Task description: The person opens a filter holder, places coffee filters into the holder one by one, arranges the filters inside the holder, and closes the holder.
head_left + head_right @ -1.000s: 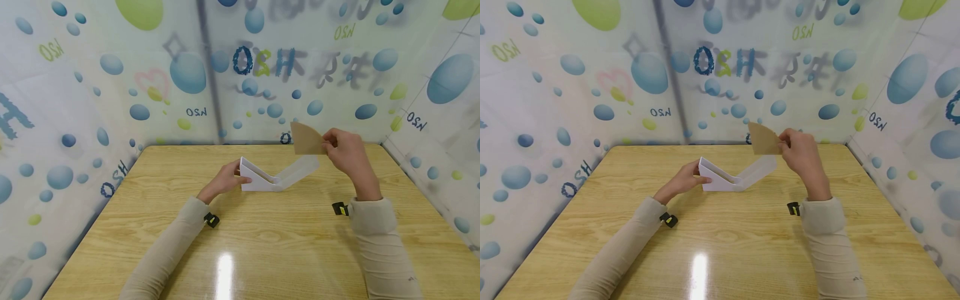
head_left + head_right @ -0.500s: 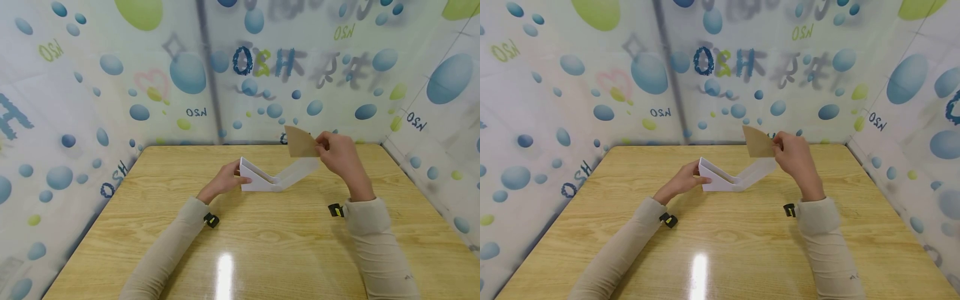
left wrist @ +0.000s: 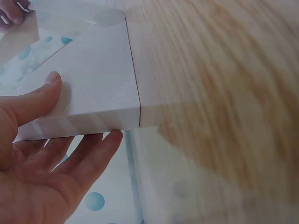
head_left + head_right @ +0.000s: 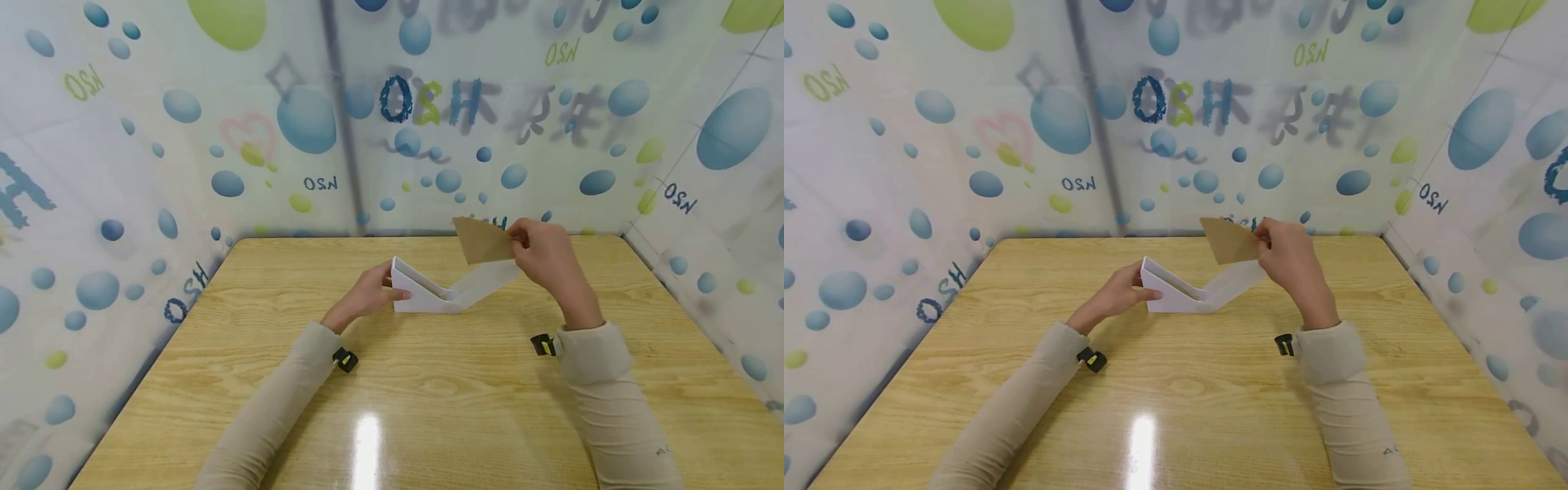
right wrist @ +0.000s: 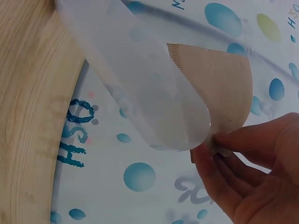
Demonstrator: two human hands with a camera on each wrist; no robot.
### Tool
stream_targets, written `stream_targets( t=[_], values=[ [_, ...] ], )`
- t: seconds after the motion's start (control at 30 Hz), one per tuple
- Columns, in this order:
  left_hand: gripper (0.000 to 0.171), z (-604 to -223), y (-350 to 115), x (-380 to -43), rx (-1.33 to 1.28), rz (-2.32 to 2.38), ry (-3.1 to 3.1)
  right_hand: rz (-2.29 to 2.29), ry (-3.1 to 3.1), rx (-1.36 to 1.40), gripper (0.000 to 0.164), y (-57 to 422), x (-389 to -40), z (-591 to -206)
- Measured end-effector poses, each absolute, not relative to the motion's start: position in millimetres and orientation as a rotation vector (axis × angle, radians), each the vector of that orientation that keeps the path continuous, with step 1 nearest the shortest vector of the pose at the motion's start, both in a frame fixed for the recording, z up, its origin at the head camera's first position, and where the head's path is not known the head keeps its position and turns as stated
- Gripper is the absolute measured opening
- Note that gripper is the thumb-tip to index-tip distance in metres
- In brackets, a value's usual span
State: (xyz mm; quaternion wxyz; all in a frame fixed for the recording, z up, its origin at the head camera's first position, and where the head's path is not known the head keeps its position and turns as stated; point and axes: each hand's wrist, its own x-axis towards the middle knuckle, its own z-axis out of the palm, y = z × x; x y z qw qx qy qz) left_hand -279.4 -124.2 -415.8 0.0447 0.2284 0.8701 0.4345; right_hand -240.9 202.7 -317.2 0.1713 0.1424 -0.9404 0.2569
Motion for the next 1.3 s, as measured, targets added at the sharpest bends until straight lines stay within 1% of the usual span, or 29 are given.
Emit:
stream_targets(
  t=[0.47, 0.7, 1.3],
  values=[
    [0.04, -416, -125, -279, 0.689, 1.328, 2.659, 0.733, -2.656, 0.433, 0.019, 190, -241, -319],
    [0.041, -417, -125, -280, 0.705, 1.329, 2.656, 0.71, -2.622, 0.474, 0.016, 184, -242, -323],
    [0.041, -417, -125, -280, 0.728, 1.335, 2.647, 0.68, -2.673, 0.547, 0.013, 162, -246, -336]
  ],
)
